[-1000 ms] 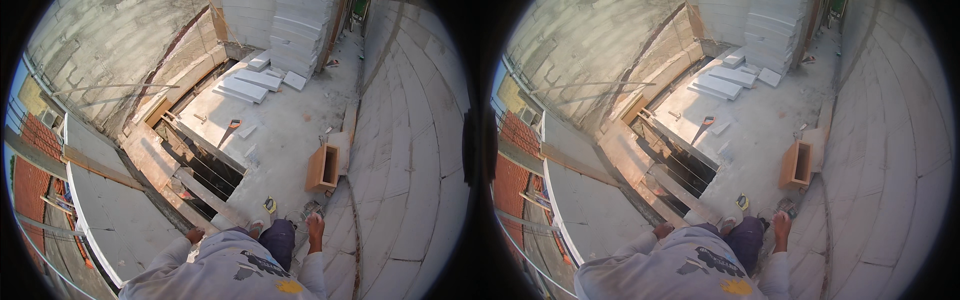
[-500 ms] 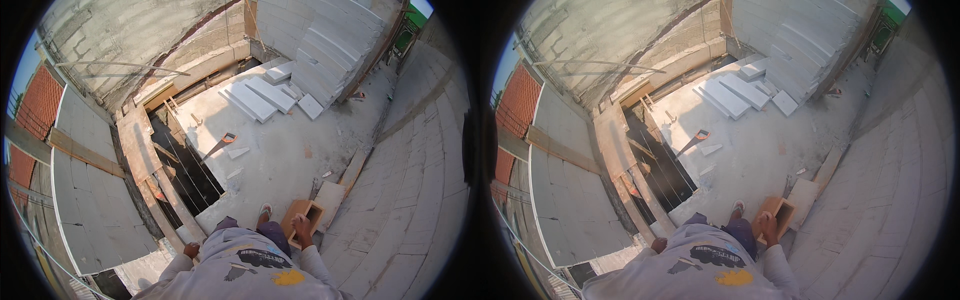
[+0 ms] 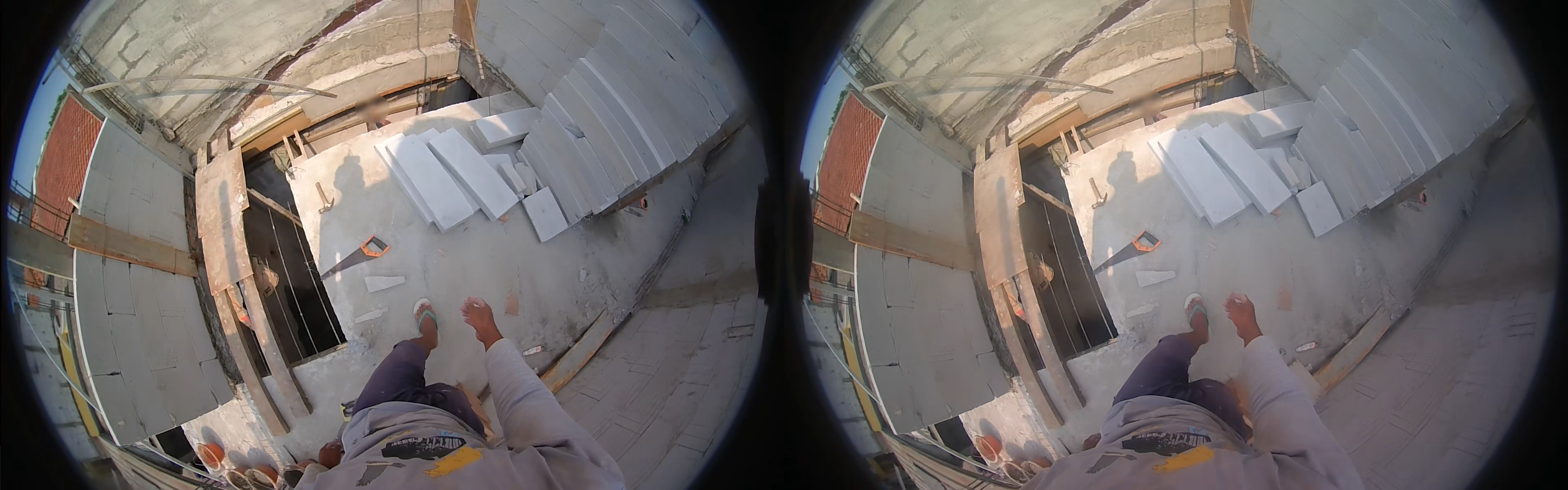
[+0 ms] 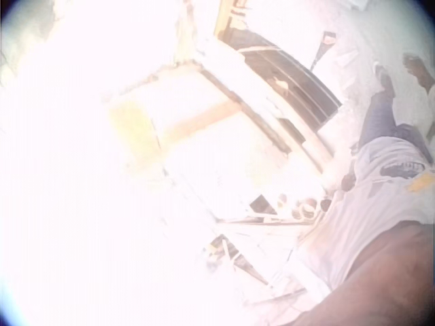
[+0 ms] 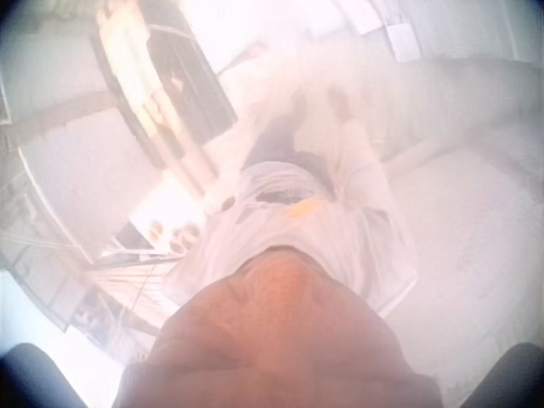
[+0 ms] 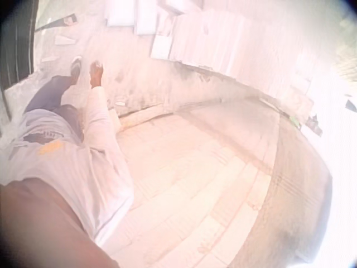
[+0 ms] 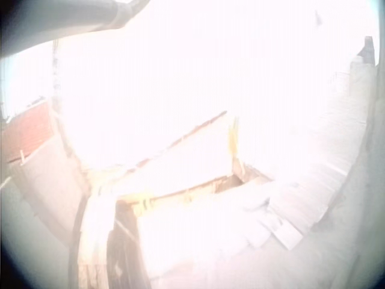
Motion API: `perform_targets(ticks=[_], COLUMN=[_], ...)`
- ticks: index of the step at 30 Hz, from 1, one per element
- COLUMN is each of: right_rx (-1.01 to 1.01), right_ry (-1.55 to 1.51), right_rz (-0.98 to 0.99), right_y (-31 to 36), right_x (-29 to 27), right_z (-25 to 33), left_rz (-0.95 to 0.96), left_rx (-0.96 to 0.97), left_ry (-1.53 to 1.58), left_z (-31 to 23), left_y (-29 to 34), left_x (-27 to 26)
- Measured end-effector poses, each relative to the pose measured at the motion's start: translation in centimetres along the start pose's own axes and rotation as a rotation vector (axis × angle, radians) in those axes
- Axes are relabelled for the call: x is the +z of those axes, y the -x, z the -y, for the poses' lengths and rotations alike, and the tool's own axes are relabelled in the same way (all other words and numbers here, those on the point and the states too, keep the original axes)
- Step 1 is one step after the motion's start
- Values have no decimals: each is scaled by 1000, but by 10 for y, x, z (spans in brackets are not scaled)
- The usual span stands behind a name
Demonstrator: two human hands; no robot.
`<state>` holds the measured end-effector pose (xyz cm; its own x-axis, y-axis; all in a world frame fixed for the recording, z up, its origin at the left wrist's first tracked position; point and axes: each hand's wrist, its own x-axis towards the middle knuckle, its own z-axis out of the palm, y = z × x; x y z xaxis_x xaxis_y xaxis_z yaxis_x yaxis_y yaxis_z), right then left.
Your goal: The person measures a metal frame with a tape measure, then picks up a white insulation panel and applies cement to its edge using a trowel. The person positions the panel against the frame and adjusts it, then measures the panel again.
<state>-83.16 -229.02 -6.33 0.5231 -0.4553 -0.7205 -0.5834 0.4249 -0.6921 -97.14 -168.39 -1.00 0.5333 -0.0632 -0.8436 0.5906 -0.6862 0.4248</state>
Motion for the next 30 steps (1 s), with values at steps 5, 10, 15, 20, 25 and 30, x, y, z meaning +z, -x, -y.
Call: perform_targets(ticks=[5, 10, 15, 20, 25, 30], right_rx=[128, 156, -110, 155, 227, 258], right_ry=[34, -8, 444, -427, -547, -487], right_rz=[37, 15, 85, 31, 181, 222], right_y=[-180, -380, -564, -649, -662, -596], right_x=[-6, -3, -9, 9, 5, -7], right_z=[16, 3, -23, 3, -12, 17], left_rz=[-17, -34, -38, -42, -44, -40], left_rx=[-47, -140, -277, -376, -406, -325], left_ry=[-13, -15, -25, 10, 48, 71], left_z=[-170, -296, -373, -413, -432, -431], left_y=[-61, -125, -201, -251, -260, -250], left_x=[51, 86, 124, 175, 206, 213])
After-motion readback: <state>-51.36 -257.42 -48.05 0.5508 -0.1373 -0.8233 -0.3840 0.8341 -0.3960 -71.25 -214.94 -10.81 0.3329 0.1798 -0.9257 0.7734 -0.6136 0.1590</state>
